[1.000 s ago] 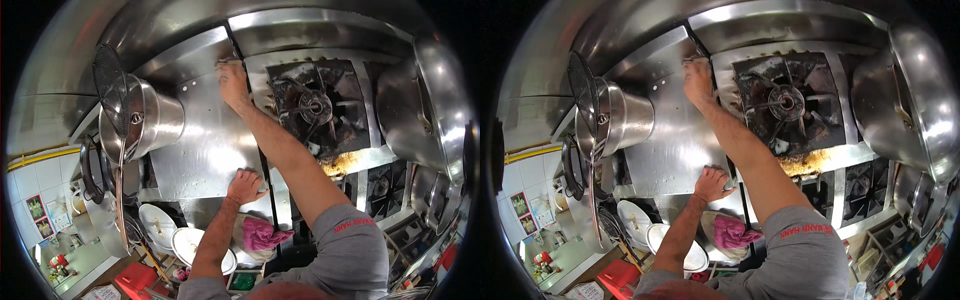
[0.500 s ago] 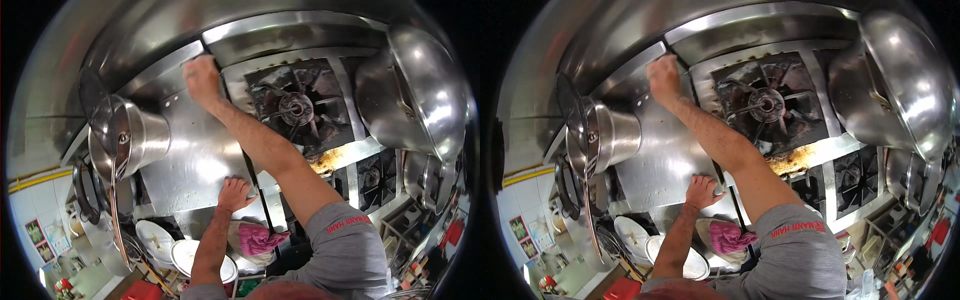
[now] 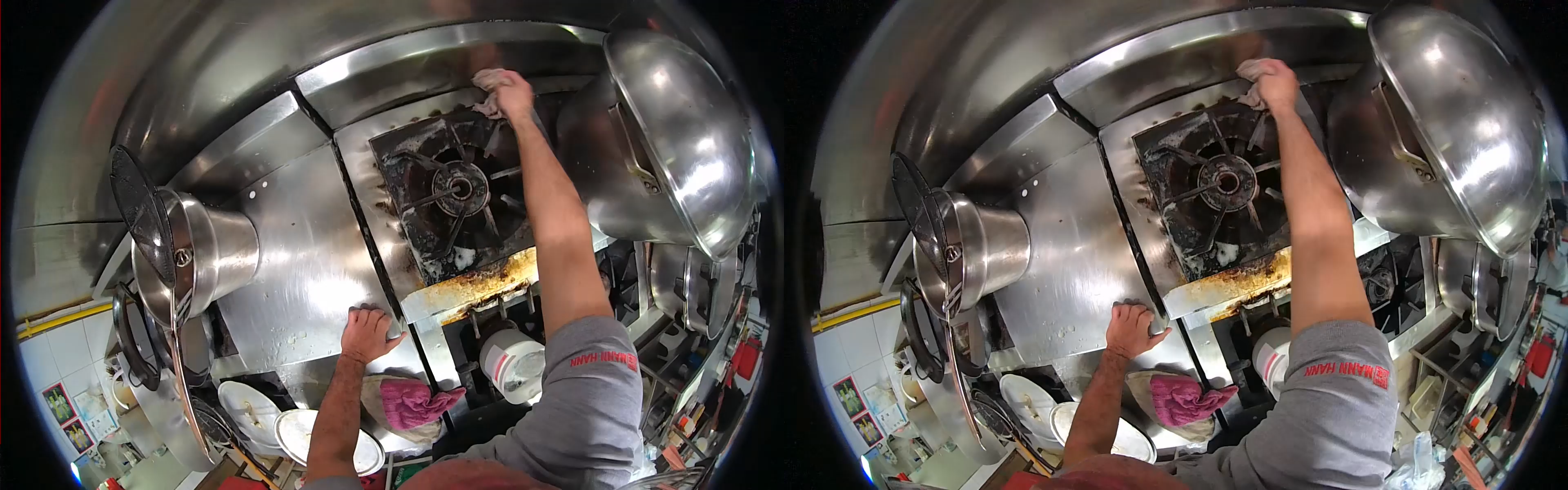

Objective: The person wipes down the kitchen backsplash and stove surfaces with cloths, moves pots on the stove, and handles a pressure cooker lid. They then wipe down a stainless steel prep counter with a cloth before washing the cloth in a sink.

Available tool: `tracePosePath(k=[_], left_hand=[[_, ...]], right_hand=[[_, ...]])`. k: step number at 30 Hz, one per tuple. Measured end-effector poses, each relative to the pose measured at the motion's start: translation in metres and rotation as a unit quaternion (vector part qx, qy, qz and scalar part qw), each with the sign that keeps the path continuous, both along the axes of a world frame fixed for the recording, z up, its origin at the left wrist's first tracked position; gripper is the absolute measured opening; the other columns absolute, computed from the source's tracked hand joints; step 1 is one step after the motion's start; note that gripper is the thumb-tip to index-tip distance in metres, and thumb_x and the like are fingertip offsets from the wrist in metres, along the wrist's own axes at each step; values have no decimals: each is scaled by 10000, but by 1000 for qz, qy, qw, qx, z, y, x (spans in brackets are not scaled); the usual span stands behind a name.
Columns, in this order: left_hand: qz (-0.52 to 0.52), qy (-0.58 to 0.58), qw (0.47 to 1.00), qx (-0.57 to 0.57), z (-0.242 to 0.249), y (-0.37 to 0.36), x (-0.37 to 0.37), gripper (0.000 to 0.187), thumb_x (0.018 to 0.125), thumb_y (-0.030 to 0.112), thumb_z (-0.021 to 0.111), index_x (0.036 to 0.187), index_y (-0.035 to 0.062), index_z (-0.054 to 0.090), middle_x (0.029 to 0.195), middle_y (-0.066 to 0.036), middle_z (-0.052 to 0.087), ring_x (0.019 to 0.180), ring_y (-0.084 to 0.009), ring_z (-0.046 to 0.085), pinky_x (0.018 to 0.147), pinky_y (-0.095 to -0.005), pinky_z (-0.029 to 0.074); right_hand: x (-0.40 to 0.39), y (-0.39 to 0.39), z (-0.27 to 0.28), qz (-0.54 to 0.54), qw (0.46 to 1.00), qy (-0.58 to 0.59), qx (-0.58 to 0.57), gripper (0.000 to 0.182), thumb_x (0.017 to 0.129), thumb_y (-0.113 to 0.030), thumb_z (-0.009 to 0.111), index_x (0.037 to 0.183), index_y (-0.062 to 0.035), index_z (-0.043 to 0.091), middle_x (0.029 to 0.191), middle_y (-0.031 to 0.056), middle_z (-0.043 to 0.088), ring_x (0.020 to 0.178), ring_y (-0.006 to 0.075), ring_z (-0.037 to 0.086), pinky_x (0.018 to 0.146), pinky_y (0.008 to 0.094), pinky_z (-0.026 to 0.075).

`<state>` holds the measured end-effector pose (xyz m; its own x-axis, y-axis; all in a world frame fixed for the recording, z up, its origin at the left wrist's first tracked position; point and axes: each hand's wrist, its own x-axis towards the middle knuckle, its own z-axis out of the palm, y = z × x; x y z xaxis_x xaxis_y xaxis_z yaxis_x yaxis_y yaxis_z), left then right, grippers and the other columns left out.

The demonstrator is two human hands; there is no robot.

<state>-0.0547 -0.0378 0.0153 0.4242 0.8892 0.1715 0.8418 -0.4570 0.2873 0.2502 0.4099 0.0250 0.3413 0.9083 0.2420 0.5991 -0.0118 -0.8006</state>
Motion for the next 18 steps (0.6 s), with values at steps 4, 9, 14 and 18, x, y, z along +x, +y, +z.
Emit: tracePosePath(k=[4, 9, 14, 18], left_hand=[[4, 6, 1000, -13, -1, -3, -1, 485, 625, 447, 766, 857, 90, 534, 890, -66, 531, 825, -246, 492, 744, -401, 380], [7, 2, 1000, 7, 1, 1, 2, 477, 611, 447, 776, 837, 97, 544, 889, -60, 535, 821, -235, 498, 746, -392, 375], [17, 22, 999, -28, -1, -1, 4, 466, 617, 462, 771, 827, 109, 552, 895, -58, 540, 850, -236, 503, 778, -407, 360], [19, 36, 998, -43, 0, -1, 4, 465, 620, 472, 766, 829, 115, 553, 896, -59, 538, 867, -247, 501, 793, -424, 350]], right_hand=[[33, 29, 0, 47, 815, 560, 139, 191, 841, -2, 446, 1007, -18, 539, 937, 111, 593, 816, 216, 592, 709, 357, 518], [-126, 16, 16, -11, 888, 417, 192, 572, 951, -195, 411, 1417, -39, 118, 1345, 203, 310, 1200, 309, 377, 992, 414, 354], [-285, -89, 45, 127, 958, 242, 91, 814, 855, -83, 510, 1438, -29, -55, 1443, 334, -113, 1340, 487, -117, 1111, 535, 47], [-197, -29, 33, 2, 957, 128, 262, 659, 898, -62, 416, 1451, -55, 58, 1463, 308, -57, 1366, 459, -43, 1118, 509, 60]])
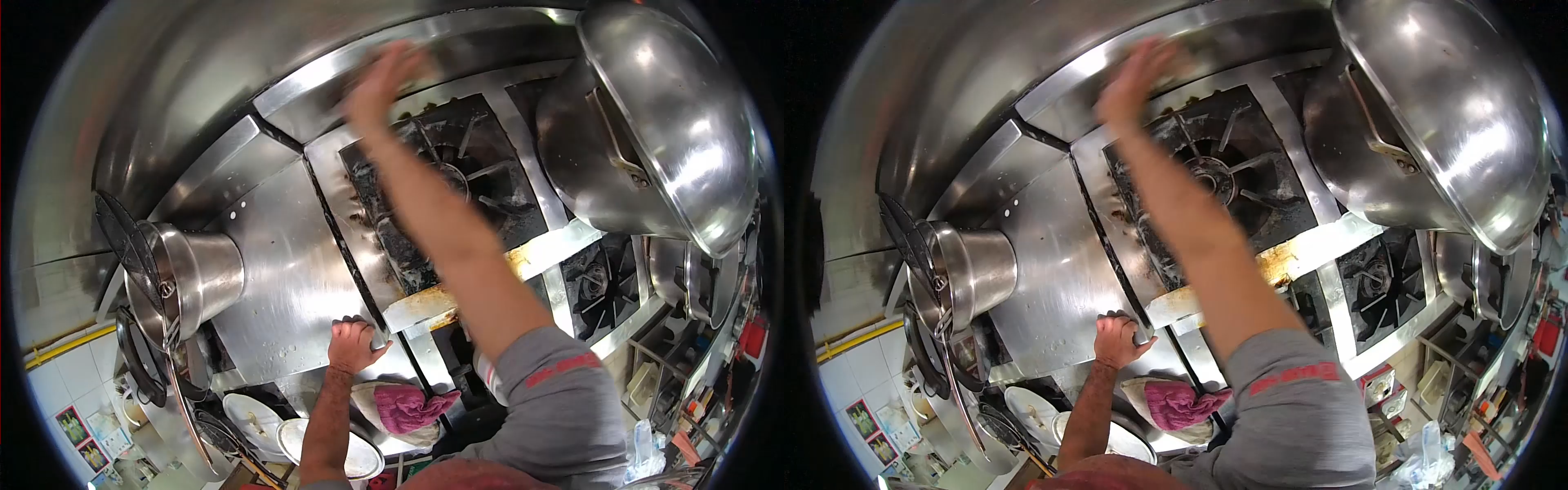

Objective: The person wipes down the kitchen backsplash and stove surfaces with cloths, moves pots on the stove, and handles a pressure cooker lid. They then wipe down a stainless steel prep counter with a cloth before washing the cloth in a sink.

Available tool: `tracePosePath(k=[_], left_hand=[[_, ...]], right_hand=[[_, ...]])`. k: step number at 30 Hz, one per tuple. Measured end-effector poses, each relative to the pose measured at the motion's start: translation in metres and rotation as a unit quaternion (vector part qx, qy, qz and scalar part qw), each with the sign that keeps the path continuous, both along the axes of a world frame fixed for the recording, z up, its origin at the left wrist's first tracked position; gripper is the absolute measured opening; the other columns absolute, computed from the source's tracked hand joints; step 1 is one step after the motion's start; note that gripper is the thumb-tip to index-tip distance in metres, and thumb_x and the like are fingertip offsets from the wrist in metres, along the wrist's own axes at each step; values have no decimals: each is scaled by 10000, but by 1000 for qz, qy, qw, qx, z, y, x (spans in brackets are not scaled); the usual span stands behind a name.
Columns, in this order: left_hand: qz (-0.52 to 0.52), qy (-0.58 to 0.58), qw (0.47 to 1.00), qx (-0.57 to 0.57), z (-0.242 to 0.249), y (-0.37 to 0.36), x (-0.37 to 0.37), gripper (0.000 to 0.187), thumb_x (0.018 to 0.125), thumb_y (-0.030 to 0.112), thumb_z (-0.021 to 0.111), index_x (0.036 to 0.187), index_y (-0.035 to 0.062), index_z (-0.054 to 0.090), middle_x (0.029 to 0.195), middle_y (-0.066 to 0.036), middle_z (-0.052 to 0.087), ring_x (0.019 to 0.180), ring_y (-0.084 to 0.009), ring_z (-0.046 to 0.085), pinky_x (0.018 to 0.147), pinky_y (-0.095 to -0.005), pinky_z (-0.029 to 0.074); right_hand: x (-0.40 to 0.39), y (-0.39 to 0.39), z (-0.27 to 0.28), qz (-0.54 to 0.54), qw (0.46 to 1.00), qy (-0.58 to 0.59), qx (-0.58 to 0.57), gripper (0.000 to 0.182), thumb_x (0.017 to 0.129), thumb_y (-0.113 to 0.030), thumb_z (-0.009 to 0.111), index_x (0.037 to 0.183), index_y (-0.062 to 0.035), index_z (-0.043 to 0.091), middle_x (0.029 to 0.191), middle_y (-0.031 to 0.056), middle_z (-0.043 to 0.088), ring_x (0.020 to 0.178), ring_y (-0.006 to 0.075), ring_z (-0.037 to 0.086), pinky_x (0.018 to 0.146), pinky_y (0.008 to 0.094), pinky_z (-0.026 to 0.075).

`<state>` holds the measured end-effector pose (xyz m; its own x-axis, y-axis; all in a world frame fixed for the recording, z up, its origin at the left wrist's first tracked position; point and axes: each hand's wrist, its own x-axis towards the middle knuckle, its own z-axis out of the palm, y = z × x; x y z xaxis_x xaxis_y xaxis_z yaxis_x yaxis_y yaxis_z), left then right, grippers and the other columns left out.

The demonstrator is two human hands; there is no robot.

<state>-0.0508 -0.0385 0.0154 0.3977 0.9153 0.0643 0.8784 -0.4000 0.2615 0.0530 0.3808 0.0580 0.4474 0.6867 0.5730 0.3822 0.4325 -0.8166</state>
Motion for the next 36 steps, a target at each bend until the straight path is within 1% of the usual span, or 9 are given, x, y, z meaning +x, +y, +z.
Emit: tracePosePath(k=[2, 7, 13, 15, 23, 26, 28, 33, 36], left_hand=[[7, 0, 1000, 1, -2, -1, -1, 465, 621, 469, 766, 832, 115, 552, 895, -59, 536, 865, -250, 501, 786, -424, 353], [0, -14, 1000, 18, -4, -1, -2, 492, 612, 474, 763, 858, 103, 553, 894, -61, 534, 864, -251, 505, 759, -411, 366], [0, 2, 1000, 8, -1, 0, -1, 501, 614, 480, 758, 878, 101, 566, 901, -59, 539, 869, -247, 499, 765, -417, 360], [-3, 12, 1000, 4, -4, 0, -2, 493, 616, 482, 758, 870, 105, 566, 901, -57, 540, 870, -245, 496, 772, -418, 354], [8, 6, 1000, -3, -3, -1, 0, 458, 625, 476, 758, 831, 118, 559, 891, -44, 538, 846, -235, 489, 783, -408, 340], [9, -7, 1000, 10, 1, 4, 0, 451, 617, 455, 770, 821, 114, 558, 882, -47, 534, 842, -237, 491, 768, -404, 350], [6, -24, 999, 29, 1, 3, 0, 459, 599, 439, 784, 821, 112, 550, 876, -48, 529, 839, -241, 494, 741, -401, 366], [8, -31, 999, 33, 1, 5, -1, 473, 579, 437, 791, 818, 107, 551, 861, -48, 523, 833, -233, 498, 732, -395, 375], [12, -40, 999, 35, 5, 5, 0, 474, 561, 425, 794, 829, 102, 573, 871, -47, 529, 834, -230, 497, 747, -386, 376]], right_hand=[[85, 44, 23, -27, 987, 151, 53, 547, 927, -236, 411, 1363, -23, 158, 1388, 260, 107, 1321, 372, 95, 1090, 493, 98], [216, 136, -9, 33, 864, -366, 344, 317, 835, -318, 533, 1005, -53, 568, 991, 134, 564, 1021, 294, 510, 936, 474, 373], [-90, -49, 20, -154, 927, -320, -124, 532, 904, -241, 445, 1357, 13, 329, 1408, 198, 312, 1294, 340, 298, 1088, 463, 208], [-139, -101, 35, 140, 986, -77, -53, 502, 743, 48, 513, 1242, -9, 499, 1400, 189, 339, 1241, 462, 317, 1062, 471, 278], [50, -52, 16, 102, 994, -35, 19, 439, 754, 21, 486, 1181, -63, 547, 1188, 139, 542, 1185, 304, 461, 1019, 389, 351], [186, 0, 3, -52, 932, -349, 83, 363, 792, -115, 451, 1127, -28, 562, 1074, 158, 576, 1060, 315, 521, 950, 381, 393], [251, 40, -72, -134, 862, -465, -153, 324, 802, -170, 491, 1077, -35, 597, 1083, 187, 580, 1022, 338, 538, 912, 394, 413], [195, 107, -130, 81, 710, -657, -239, 257, 800, -201, 501, 835, -43, 702, 730, 158, 658, 699, 314, 649, 647, 394, 523], [43, -53, 26, 106, 742, -532, -394, 280, 815, -197, 500, 958, -30, 673, 1152, 234, 575, 965, 312, 618, 824, 518, 483]])
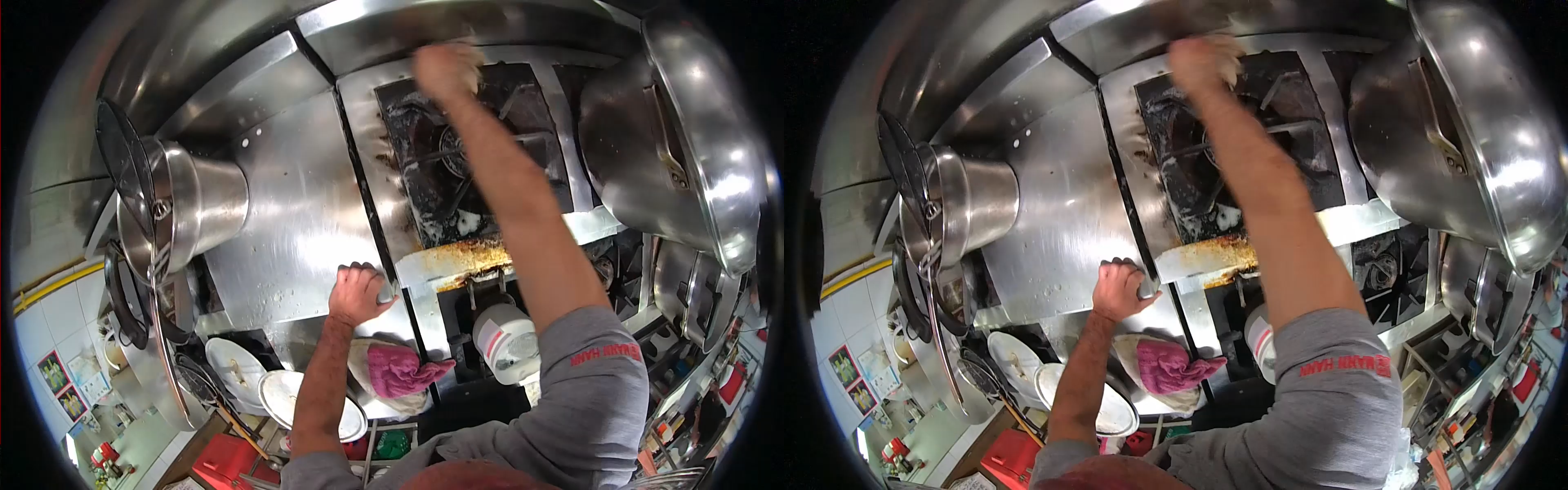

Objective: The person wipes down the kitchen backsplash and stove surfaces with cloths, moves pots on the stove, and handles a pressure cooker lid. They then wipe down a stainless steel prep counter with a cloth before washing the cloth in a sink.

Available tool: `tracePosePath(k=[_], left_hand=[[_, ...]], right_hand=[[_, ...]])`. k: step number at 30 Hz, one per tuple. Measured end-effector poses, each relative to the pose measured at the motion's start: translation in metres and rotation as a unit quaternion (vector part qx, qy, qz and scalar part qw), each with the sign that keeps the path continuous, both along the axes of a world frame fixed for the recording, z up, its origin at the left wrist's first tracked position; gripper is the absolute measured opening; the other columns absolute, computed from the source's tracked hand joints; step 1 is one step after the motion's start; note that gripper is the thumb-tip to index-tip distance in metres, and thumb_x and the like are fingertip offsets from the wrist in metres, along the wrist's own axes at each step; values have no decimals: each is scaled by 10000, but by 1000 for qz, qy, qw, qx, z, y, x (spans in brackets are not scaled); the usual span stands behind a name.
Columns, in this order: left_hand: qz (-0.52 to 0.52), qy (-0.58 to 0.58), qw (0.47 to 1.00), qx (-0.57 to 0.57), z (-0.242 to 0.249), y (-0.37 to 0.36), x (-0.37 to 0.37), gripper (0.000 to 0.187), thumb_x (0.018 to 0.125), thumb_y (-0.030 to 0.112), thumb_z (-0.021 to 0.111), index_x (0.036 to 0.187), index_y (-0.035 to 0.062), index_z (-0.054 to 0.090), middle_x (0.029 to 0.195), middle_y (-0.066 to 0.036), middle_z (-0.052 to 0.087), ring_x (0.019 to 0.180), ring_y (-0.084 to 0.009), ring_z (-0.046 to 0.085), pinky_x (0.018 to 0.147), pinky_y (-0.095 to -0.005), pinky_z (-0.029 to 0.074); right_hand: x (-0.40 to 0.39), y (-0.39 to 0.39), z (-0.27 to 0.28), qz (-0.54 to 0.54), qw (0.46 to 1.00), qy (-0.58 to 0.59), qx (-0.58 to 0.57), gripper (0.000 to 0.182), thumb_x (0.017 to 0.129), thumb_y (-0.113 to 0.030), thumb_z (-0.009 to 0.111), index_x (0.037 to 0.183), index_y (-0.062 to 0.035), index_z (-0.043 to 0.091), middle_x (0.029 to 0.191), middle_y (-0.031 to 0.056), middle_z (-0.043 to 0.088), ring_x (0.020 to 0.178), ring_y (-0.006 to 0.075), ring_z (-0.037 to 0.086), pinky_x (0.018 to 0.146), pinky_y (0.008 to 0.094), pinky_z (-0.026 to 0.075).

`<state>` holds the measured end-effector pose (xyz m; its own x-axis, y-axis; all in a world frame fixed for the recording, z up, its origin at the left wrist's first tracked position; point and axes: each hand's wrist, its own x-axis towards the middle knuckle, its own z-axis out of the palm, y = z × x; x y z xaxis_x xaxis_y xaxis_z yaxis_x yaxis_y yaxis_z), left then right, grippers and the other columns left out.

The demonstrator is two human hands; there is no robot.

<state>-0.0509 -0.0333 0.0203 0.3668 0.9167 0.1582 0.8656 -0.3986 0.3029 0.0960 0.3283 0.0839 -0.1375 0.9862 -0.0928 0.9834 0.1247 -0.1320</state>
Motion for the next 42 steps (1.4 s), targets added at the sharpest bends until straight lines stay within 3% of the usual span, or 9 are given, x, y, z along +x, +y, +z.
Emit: tracePosePath(k=[6, 12, 18, 25, 31, 37, 40, 41, 42], left_hand=[[-2, 69, 996, -60, -4, -5, -1, 512, 626, 479, 749, 906, 83, 583, 962, -71, 513, 914, -245, 474, 847, -406, 331], [19, 9, 999, -24, -4, -13, -2, 522, 647, 492, 727, 897, 72, 547, 963, -93, 518, 911, -286, 471, 824, -429, 333], [131, -34, 989, 61, -12, -20, -1, 298, 780, 278, 663, 913, 72, 493, 957, -115, 525, 909, -308, 482, 810, -462, 325], [177, -49, 977, 108, -26, -23, -5, 246, 787, 200, 640, 918, 70, 479, 921, -103, 521, 888, -302, 510, 813, -471, 324], [245, -21, 965, 90, -32, -34, -9, 316, 754, 286, 650, 880, 54, 477, 901, -131, 453, 978, -320, 417, 847, -482, 302], [586, -348, 649, 339, -8, -41, -5, 299, 887, 258, 527, 916, 8, 366, 926, -96, 343, 886, -221, 356, 859, -372, 314], [580, -398, 623, 344, 3, -56, -5, 273, 943, 268, 463, 924, 14, 365, 934, -77, 324, 876, -190, 334, 853, -345, 316], [559, -403, 645, 330, 2, -57, -6, 279, 960, 282, 439, 927, 15, 364, 931, -70, 315, 874, -179, 328, 853, -339, 317], [566, -396, 652, 312, 5, -55, -5, 266, 960, 262, 433, 941, 6, 365, 942, -78, 329, 878, -182, 344, 849, -330, 329]], right_hand=[[-73, -96, -97, 312, 897, 266, 169, 203, 662, -8, 531, 829, -73, 625, 842, 88, 589, 808, 271, 599, 709, 385, 478], [-16, -263, -75, 317, 880, 354, 11, 366, 714, 10, 525, 1065, -45, 609, 1125, 132, 587, 994, 261, 559, 851, 408, 440], [2, -196, -3, 170, 760, 589, -217, 406, 838, 5, 522, 1232, -88, 557, 1192, 93, 577, 1078, 164, 550, 903, 282, 446], [-134, -96, -73, 286, 908, 249, 175, 380, 849, -144, 533, 1222, -72, 540, 1237, 122, 537, 1107, 281, 533, 955, 396, 404], [-125, -205, -87, 398, 847, 323, 142, 345, 741, -91, 554, 1084, -99, 593, 1165, 77, 570, 1003, 256, 567, 835, 426, 436], [-79, -320, -77, 431, 826, 357, 60, 326, 747, -107, 573, 1071, -121, 610, 1076, 39, 580, 925, 216, 560, 794, 377, 445], [-64, -292, -36, 198, 643, 570, -472, 312, 804, -142, 607, 1113, -103, 630, 1105, 102, 588, 1003, 221, 562, 887, 341, 438], [-63, -271, -30, 214, 650, 573, -451, 403, 782, -187, 645, 1175, -118, 590, 1229, 136, 519, 1069, 250, 522, 886, 344, 436], [-65, -267, -24, 234, 808, 479, -250, 428, 779, -201, 649, 1191, -115, 570, 1268, 140, 476, 1114, 284, 479, 904, 349, 420]])
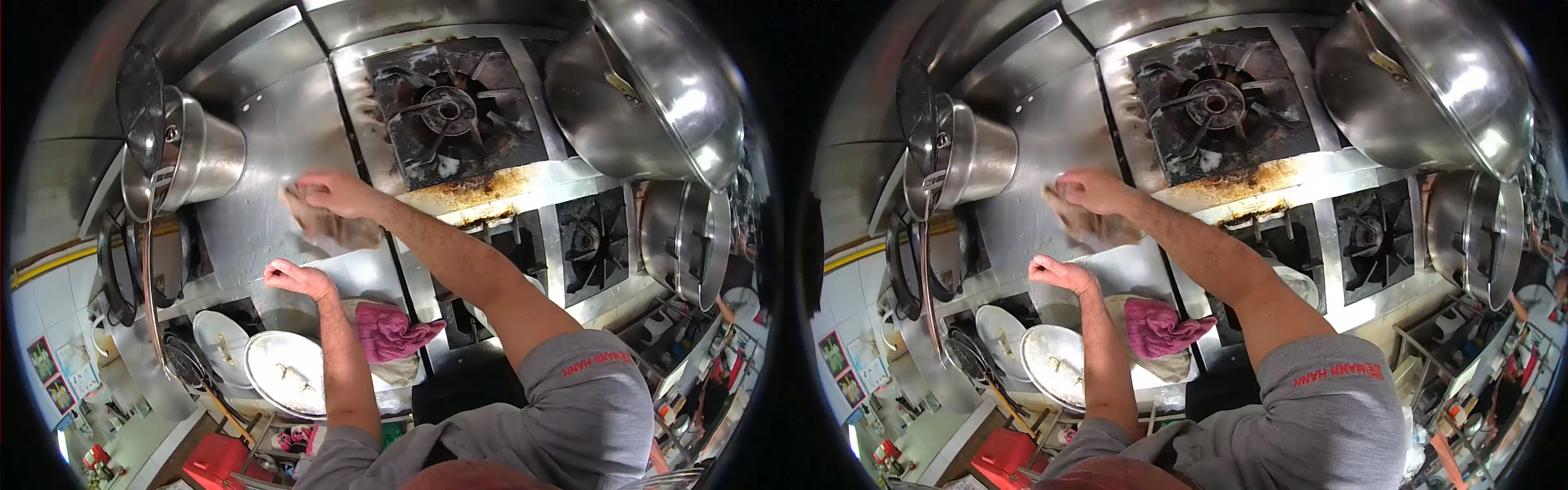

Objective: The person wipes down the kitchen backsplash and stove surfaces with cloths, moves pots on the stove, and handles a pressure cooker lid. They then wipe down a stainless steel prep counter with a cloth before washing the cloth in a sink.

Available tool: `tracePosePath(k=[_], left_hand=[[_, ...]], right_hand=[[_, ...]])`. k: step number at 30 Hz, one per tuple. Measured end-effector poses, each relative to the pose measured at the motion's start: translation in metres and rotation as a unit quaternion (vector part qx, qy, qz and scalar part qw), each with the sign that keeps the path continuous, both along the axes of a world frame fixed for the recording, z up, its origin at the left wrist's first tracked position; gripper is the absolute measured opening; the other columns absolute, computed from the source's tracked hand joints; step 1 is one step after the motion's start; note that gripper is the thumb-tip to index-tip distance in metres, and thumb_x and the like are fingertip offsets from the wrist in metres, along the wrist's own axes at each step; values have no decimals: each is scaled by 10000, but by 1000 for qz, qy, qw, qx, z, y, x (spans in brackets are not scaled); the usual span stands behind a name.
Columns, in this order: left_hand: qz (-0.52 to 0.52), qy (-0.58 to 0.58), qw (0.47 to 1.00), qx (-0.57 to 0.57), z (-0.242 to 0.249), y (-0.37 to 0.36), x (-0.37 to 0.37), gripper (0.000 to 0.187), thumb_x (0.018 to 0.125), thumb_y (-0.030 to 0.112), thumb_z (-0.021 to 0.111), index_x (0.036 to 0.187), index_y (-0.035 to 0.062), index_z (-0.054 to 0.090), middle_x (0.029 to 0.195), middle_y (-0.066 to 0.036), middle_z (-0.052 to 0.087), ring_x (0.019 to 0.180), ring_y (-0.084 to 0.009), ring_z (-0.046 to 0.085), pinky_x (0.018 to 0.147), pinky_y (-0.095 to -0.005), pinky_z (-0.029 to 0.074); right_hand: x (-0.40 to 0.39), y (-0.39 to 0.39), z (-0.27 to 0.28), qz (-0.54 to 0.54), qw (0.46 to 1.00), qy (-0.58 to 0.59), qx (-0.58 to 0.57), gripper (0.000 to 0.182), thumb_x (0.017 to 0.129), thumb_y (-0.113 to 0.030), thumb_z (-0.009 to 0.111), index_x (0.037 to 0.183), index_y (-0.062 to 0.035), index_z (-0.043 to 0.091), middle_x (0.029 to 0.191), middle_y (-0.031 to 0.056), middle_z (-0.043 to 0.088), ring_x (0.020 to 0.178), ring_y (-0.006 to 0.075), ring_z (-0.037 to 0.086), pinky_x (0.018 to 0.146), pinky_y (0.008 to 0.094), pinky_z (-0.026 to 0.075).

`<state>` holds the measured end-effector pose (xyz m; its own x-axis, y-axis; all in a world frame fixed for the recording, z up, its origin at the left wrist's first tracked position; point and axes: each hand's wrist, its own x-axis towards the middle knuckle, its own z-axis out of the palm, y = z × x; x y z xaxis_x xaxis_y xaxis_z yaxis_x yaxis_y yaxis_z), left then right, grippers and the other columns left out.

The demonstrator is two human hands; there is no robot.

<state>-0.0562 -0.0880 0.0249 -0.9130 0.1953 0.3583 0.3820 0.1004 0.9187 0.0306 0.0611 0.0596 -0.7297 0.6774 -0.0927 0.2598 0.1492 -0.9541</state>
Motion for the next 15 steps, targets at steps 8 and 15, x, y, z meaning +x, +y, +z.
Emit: tracePosePath(k=[8, 15], left_hand=[[-133, 69, 973, -174, -32, 48, 16, 373, 940, 308, 454, 969, -64, 455, 940, -181, 443, 888, -289, 452, 834, -395, 368], [-164, 151, 901, -371, -24, 53, 28, 241, 891, 285, 539, 885, 46, 509, 826, -109, 514, 794, -316, 496, 715, -435, 367]], right_hand=[[-16, 8, -43, -47, 931, -141, 334, 438, 721, -215, 673, 1118, -84, 540, 1221, 157, 415, 1124, 366, 375, 929, 461, 369], [33, 19, -33, -263, 900, -115, 328, 422, 693, -6, 609, 1109, -40, 546, 1239, 145, 400, 1093, 351, 388, 938, 434, 366]])
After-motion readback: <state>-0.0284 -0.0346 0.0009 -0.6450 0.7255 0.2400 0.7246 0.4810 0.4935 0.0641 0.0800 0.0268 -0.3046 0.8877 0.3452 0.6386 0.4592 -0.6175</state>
